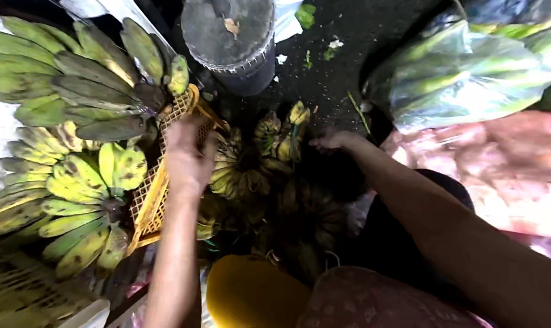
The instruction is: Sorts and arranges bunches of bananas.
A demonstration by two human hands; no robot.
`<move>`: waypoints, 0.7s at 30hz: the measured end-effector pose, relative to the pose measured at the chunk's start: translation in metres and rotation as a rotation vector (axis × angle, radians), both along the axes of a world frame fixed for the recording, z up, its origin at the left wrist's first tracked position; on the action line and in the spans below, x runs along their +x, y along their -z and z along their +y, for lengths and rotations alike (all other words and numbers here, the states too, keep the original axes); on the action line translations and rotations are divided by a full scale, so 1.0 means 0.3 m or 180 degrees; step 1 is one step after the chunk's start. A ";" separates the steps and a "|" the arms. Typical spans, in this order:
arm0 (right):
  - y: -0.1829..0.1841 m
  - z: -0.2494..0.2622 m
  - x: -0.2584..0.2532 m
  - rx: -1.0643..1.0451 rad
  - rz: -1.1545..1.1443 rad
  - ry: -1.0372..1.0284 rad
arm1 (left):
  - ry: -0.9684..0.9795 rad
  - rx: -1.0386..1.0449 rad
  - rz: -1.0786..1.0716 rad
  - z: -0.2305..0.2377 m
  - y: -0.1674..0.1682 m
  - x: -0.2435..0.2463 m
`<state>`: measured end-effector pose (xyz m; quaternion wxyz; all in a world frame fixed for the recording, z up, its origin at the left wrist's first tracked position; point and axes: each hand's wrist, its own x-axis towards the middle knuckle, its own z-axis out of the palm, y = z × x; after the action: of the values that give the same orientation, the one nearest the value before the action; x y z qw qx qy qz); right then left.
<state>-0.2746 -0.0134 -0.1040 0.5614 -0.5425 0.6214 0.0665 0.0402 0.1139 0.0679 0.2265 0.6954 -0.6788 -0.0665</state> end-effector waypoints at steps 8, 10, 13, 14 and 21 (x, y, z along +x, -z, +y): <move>0.169 -0.009 0.157 -0.0886 0.0370 0.0897 | 0.0343 0.2367 -0.0457 0.099 0.456 -0.143; 0.141 -0.039 0.231 -0.1309 0.0589 0.0734 | 0.0240 0.2562 -0.0345 0.121 0.473 -0.128; 0.156 -0.049 0.297 -0.1585 0.0761 0.0228 | 0.0145 0.2826 -0.0360 0.100 0.467 -0.130; 0.181 -0.055 0.302 -0.1636 0.0786 -0.0010 | 0.0139 0.2912 -0.0361 0.087 0.457 -0.137; 0.308 -0.028 0.031 -0.1670 0.0047 -0.0096 | 0.0315 0.2787 -0.0244 0.081 0.509 -0.087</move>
<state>-0.2653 -0.0217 -0.1964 0.3960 -0.6781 0.6133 -0.0846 0.0142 0.1381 -0.0847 -0.1182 0.6944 -0.6270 -0.3328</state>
